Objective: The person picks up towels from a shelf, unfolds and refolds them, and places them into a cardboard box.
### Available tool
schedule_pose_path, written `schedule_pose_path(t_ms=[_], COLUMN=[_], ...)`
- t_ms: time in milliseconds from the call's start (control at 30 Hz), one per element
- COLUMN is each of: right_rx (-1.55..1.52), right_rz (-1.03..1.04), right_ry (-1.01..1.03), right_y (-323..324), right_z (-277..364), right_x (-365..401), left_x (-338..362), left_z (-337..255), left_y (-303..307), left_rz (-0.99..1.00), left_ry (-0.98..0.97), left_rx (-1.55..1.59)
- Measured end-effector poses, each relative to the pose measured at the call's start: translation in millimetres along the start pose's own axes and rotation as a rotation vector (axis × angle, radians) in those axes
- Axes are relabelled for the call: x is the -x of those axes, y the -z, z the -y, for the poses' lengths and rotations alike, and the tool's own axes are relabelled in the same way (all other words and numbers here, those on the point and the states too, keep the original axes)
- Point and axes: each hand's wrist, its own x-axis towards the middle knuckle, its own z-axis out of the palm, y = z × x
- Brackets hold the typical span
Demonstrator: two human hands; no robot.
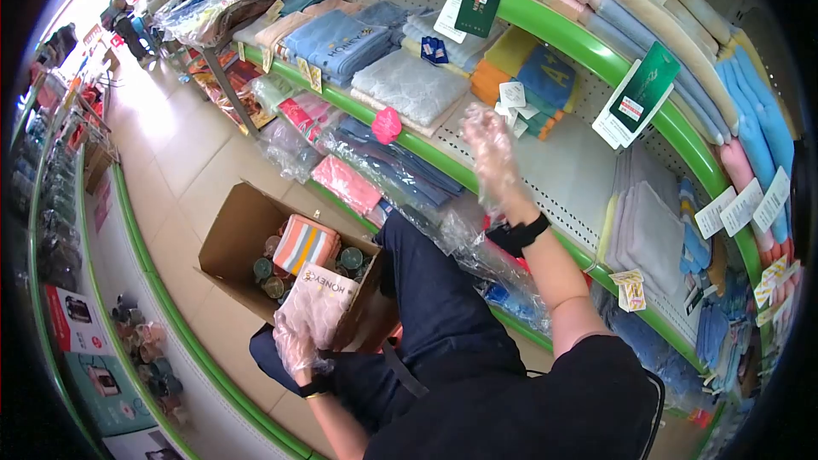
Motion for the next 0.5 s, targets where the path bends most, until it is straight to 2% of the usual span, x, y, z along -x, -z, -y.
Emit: schedule_pose_path(t_ms=[67,100,167,200,267,300,333,400,433,500], right_rx=[-0.519,-0.522,-0.871,-0.873,-0.674,-0.561,-0.561,-0.641,-0.697,-0.704], right_rz=[-0.029,-0.017,0.021,0.033,0.071,0.083,0.102,0.082,0.177,0.137], right_ry=[-0.484,-0.478,-0.836,-0.84,-0.824,-0.754,-0.764,-0.926,-0.9,-0.9], right_y=[12.8,15.3,16.3,14.4,6.7,2.3,-0.7,-4.7,-4.4,-10.8], right_z=[-11.0,-16.3,-29.2,-36.7,-50.7,-57.1,-57.7,-52.6,-48.4,-41.0], right_x=[-23.2,-35.5,-55.5,-62.4,-71.0,-72.5,-71.0,-72.9,-70.0,-66.4], left_x=[-3.7,-4.6,-5.0,-2.1,10.0,10.1,11.7,14.9,22.3,33.8], left_z=[5.3,4.9,5.1,3.6,-24.2,-4.1,19.0,52.3,34.5,26.6], left_y=[-0.9,0.2,3.2,8.0,34.7,24.0,13.2,-1.3,13.2,26.8], left_rz=[0.017,0.048,0.109,0.1,0.118,0.058,0.046,0.011,0.029,0.048], left_ry=[0.014,0.028,0.117,0.124,0.265,0.251,0.267,0.233,0.331,0.394], left_rx=[0.107,0.245,0.475,0.475,0.664,0.676,0.675,0.631,0.676,0.747])
